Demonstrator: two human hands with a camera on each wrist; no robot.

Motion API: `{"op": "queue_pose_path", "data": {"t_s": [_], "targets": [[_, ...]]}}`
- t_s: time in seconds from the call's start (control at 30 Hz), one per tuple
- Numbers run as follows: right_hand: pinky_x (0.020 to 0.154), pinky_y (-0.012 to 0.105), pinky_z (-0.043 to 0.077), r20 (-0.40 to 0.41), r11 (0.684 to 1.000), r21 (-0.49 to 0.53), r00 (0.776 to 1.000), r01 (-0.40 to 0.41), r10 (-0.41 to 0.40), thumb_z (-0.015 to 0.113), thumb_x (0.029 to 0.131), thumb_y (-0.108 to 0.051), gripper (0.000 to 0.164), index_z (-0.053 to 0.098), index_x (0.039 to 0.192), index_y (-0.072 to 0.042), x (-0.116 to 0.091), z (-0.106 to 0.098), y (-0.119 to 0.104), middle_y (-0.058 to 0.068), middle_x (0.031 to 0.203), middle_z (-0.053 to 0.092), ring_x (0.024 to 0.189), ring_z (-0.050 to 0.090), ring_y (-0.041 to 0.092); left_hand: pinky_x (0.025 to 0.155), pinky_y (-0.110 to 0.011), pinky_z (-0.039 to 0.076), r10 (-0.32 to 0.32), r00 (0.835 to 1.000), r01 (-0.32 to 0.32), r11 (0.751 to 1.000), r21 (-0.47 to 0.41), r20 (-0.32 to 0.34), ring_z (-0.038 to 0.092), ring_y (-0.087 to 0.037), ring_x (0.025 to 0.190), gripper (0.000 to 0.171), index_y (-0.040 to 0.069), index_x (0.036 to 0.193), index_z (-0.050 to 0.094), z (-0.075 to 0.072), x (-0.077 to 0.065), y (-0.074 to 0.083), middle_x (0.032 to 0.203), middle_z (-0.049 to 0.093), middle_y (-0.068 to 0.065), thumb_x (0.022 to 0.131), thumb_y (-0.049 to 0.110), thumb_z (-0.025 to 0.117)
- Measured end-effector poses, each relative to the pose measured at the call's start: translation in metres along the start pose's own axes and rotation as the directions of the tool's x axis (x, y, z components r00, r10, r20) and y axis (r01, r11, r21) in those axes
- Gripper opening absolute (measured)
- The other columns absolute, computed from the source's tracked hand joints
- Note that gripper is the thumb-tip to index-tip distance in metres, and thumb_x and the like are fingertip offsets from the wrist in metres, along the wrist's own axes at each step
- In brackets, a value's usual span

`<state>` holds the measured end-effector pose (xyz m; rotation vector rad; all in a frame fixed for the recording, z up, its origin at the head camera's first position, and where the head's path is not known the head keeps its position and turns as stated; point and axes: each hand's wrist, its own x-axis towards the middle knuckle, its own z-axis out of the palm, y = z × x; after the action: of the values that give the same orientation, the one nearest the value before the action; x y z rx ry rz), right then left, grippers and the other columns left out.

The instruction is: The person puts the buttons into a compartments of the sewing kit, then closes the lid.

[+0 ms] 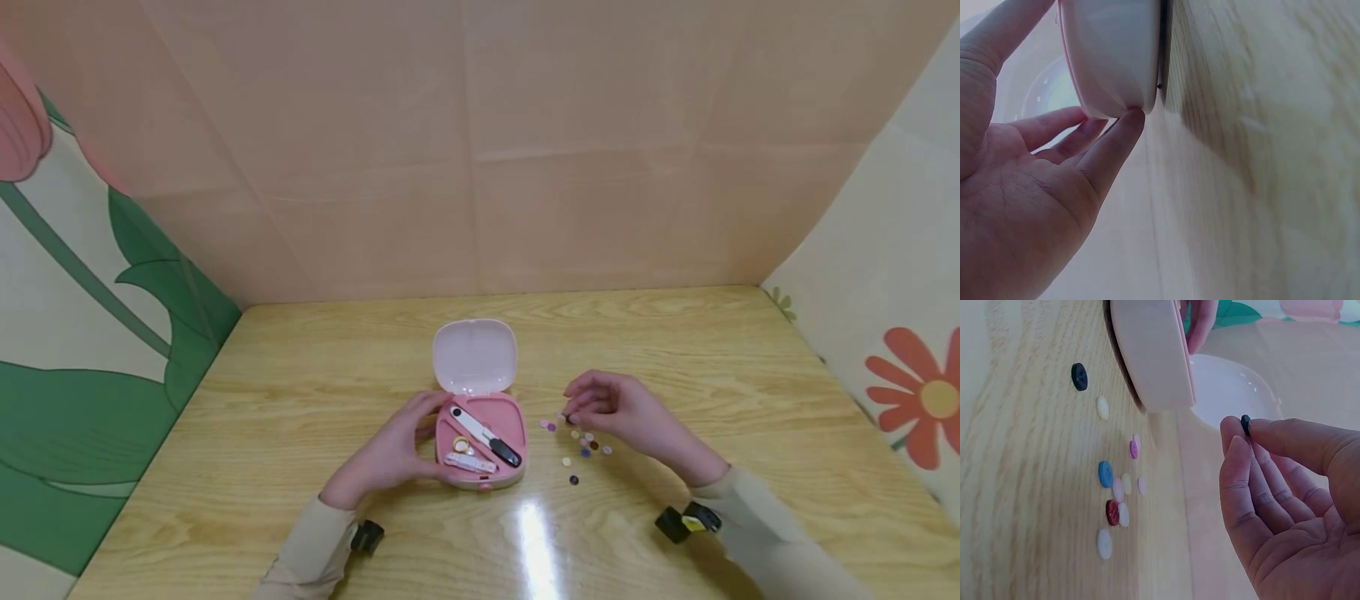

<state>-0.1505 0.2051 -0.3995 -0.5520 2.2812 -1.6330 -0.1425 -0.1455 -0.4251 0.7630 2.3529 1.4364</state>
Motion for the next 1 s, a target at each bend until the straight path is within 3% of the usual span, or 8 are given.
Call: {"op": "queue_pose_path", "data": {"t_s": [0.4, 0.8, 1.0], "targets": [[0.072, 0.043, 0.058, -0.004, 1.000, 0.025, 1.000, 0.006, -0.006, 0.069, 0.087, -0.003, 0.034, 0.054, 0.114, 0.011, 0.009, 0.006, 0.001, 0.017, 0.096, 0.065, 0.088, 0.064, 0.043, 0.105, -0.029, 0.040, 0.004, 1.000, -0.004, 1.000, 0.016, -0.003, 0.042, -0.015, 0.127, 0.099, 0.017, 0.145, 0.038, 0.000, 0.000, -0.002, 0.136, 0.040, 0.002, 0.062, 0.031, 0.090], [0.073, 0.049, 0.057, -0.009, 0.997, 0.072, 1.000, 0.012, -0.012, 0.068, 0.088, -0.002, 0.032, 0.053, 0.112, 0.013, 0.015, 0.018, 0.000, 0.020, 0.095, 0.064, 0.085, 0.066, 0.040, 0.106, -0.032, 0.039, -0.041, 0.999, 0.042, 0.996, 0.073, -0.007, 0.041, -0.013, 0.128, 0.098, 0.023, 0.146, 0.038, -0.001, -0.001, 0.002, 0.136, 0.041, 0.007, 0.063, 0.038, 0.089], [0.074, 0.047, 0.057, -0.019, 0.999, 0.036, 1.000, 0.025, -0.024, 0.069, 0.086, -0.002, 0.030, 0.055, 0.108, 0.012, 0.019, 0.027, -0.004, 0.017, 0.094, 0.066, 0.084, 0.066, 0.034, 0.106, -0.031, 0.038, -0.033, 0.999, 0.033, 0.995, 0.091, -0.007, 0.040, -0.012, 0.128, 0.098, 0.020, 0.145, 0.039, 0.000, -0.001, 0.000, 0.136, 0.040, 0.008, 0.063, 0.040, 0.088]]}}
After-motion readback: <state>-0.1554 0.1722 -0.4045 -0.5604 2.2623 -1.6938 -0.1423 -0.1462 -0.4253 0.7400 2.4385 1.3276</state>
